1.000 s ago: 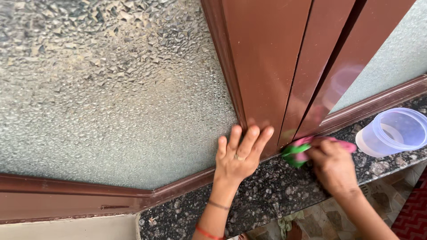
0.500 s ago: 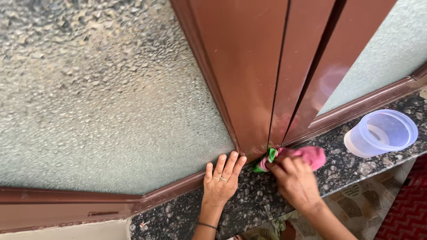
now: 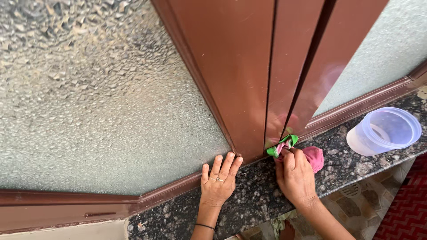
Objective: The person cleans the glass and frame of a window using a pink cloth, dipping it into a small container of liquid.
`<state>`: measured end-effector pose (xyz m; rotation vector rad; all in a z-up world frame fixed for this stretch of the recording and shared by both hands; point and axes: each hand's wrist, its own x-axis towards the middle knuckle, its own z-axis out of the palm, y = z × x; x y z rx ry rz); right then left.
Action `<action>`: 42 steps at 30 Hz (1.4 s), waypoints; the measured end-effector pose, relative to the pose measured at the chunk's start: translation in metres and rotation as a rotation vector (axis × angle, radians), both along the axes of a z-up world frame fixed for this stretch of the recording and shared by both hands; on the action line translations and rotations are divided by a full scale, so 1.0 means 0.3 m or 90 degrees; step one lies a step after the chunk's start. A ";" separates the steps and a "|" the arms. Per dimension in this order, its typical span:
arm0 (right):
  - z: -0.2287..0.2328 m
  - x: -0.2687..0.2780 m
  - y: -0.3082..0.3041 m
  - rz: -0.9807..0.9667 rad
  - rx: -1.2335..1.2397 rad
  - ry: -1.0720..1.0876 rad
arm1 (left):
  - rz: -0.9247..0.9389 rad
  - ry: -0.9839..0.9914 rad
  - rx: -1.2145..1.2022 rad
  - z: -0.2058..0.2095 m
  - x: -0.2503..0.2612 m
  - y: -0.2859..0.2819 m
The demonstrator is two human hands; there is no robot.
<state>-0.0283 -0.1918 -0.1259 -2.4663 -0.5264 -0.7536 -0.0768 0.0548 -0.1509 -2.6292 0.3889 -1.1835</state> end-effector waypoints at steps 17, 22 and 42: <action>-0.011 0.040 0.029 -0.015 0.139 0.022 | -0.005 0.001 -0.021 0.007 0.004 -0.001; 0.087 0.067 -0.002 0.043 0.246 0.208 | -0.003 -0.014 -0.031 0.014 -0.009 -0.004; 0.203 0.138 -0.112 0.070 0.134 -0.174 | -0.019 -0.088 -0.020 0.011 0.029 -0.019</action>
